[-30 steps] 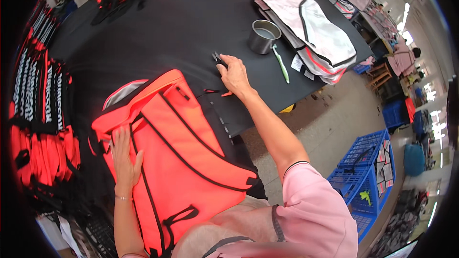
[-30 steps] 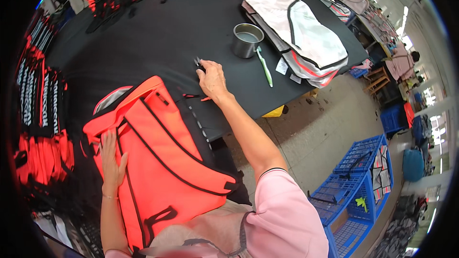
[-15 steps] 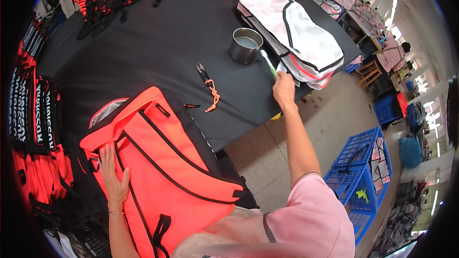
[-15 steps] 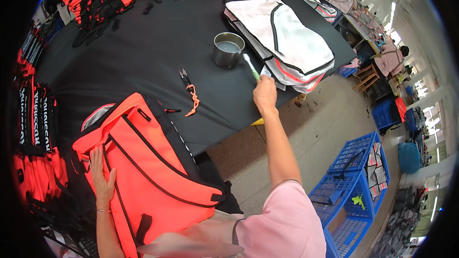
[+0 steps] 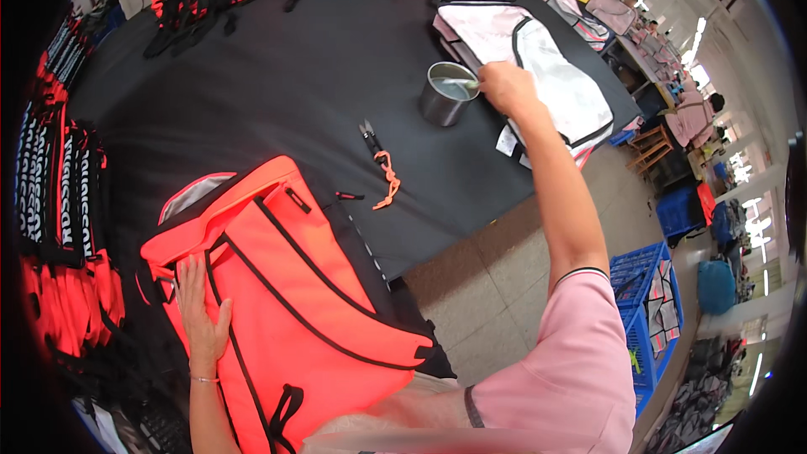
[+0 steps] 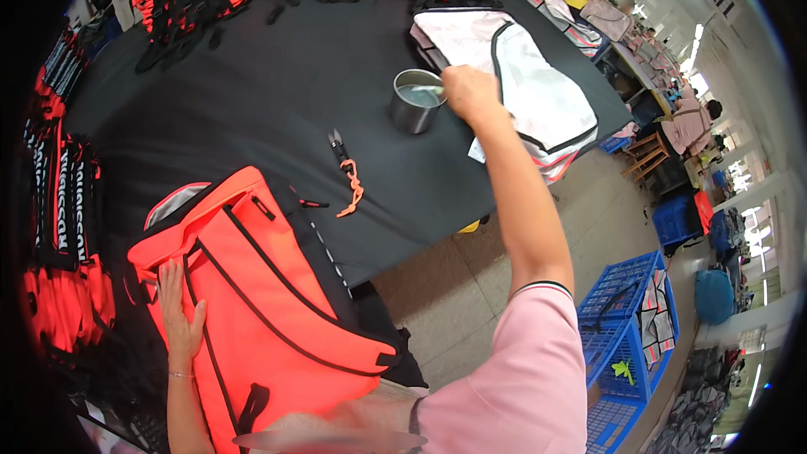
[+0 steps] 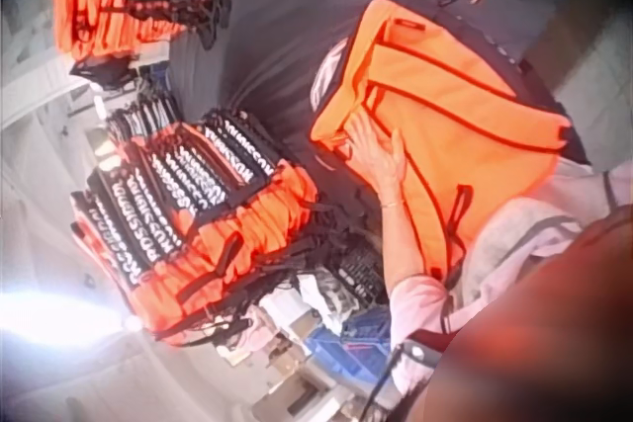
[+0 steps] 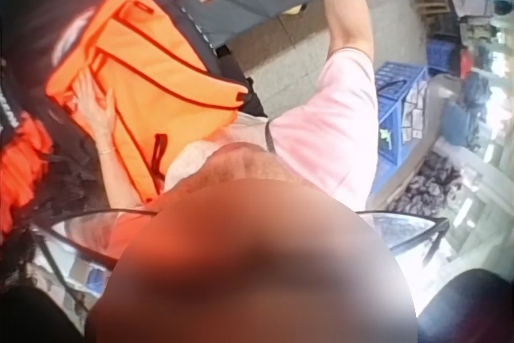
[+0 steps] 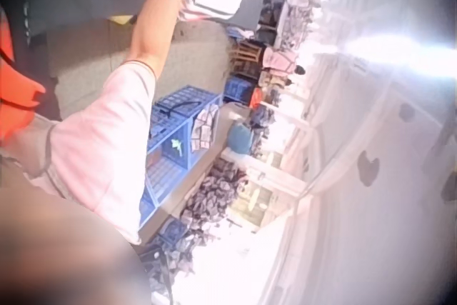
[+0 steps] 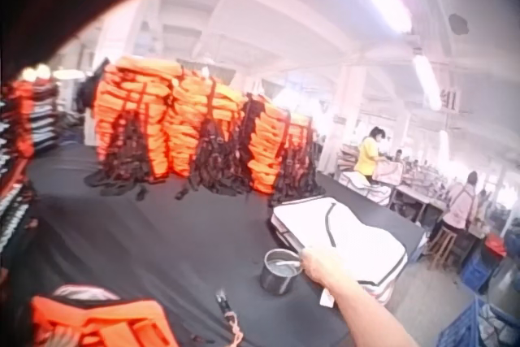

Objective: Inspecting and cleaning life jackets at a manufacturing facility.

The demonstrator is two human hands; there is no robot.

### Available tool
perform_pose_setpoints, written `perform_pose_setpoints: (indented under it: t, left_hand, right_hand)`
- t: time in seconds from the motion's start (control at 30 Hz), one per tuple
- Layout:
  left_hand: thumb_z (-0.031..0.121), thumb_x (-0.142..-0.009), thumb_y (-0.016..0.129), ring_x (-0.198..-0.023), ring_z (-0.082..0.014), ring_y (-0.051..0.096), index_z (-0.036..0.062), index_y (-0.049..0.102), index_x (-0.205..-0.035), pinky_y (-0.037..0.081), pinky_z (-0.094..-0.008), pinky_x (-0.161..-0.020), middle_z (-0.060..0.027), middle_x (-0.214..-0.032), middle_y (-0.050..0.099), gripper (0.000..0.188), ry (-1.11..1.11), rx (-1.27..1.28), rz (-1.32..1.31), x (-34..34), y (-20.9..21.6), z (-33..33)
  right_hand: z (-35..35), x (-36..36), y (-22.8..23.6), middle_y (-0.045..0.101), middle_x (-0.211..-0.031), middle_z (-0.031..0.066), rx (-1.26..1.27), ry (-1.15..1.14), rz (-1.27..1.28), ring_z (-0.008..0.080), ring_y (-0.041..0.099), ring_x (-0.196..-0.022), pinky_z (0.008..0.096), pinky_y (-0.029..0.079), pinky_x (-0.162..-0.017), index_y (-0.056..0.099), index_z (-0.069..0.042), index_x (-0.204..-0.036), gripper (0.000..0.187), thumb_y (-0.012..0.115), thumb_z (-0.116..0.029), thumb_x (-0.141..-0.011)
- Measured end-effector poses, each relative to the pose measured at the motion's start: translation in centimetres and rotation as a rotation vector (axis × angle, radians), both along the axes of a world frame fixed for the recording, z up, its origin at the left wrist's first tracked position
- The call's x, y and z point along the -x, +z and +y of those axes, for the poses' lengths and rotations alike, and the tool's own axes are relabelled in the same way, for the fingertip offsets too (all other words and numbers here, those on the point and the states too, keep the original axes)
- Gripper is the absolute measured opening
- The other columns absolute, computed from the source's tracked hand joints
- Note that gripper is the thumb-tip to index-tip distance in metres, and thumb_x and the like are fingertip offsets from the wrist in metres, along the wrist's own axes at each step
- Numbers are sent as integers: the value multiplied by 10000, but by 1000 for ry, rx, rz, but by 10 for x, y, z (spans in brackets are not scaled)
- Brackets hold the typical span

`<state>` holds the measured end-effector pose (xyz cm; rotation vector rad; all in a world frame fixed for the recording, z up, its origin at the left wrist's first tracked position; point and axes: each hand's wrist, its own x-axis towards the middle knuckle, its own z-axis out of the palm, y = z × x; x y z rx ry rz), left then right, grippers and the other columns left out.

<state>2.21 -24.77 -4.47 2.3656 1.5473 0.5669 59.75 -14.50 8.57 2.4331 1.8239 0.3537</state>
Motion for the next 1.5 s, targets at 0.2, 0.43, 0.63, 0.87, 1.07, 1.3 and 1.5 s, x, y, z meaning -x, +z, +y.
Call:
perform_pose_setpoints:
  t: [0.2,0.43,0.63,0.87,1.07,1.3,1.5]
  left_hand:
    - [161,-808,658,-1481,-339,180,54,329,-1504,113,-489,-1198,-152,-1570,293,777,45,-7,25,6,-2,-4]
    - [153,-814,656,-1481,-336,183,53,331,-1502,129,-479,-1198,-146,-1567,302,767,34,-29,6,6,-3,-4]
    - [136,-822,654,-1482,-327,181,58,335,-1500,139,-464,-1198,-137,-1562,314,754,14,-21,-33,4,0,-6]
    - [133,-817,665,-1480,-329,188,66,343,-1497,135,-467,-1198,-125,-1563,313,755,-14,-73,-20,-6,-1,4]
    - [177,-842,645,-1475,-335,190,70,321,-1507,121,-483,-1197,-137,-1563,306,748,-28,-90,3,12,-12,3]
    - [208,-842,658,-1466,-337,210,70,319,-1506,118,-504,-1194,-146,-1557,308,758,-2,-83,61,7,-1,2]
    - [258,-849,675,-1368,-331,396,42,464,-1404,162,-509,-1178,-159,-1432,479,632,62,-60,162,7,24,1]
  right_hand:
    - [24,15,-5,716,-1002,176,218,147,-30,315,701,-960,419,558,-807,727,-51,-934,197,570,-127,-841]
    - [-12,8,38,714,-931,167,33,86,108,347,688,-897,440,541,-776,744,-124,-957,183,619,-207,-853]
    - [-19,5,-4,710,-904,171,25,135,66,359,686,-874,450,542,-753,734,-109,-929,182,623,-238,-868]
    - [-33,-5,-5,706,-897,165,-115,124,68,358,688,-867,464,541,-717,712,-96,-910,159,592,-196,-875]
    - [-40,-2,-30,694,-945,144,-219,67,85,352,689,-872,474,546,-736,687,-84,-878,126,589,-160,-860]
    - [-74,-10,-56,650,-878,128,-300,86,98,357,675,-802,477,539,-695,659,-92,-926,124,588,-187,-891]
    - [-65,-17,-82,675,-943,163,-266,41,214,377,675,-844,487,545,-739,639,-79,-953,191,626,-259,-889]
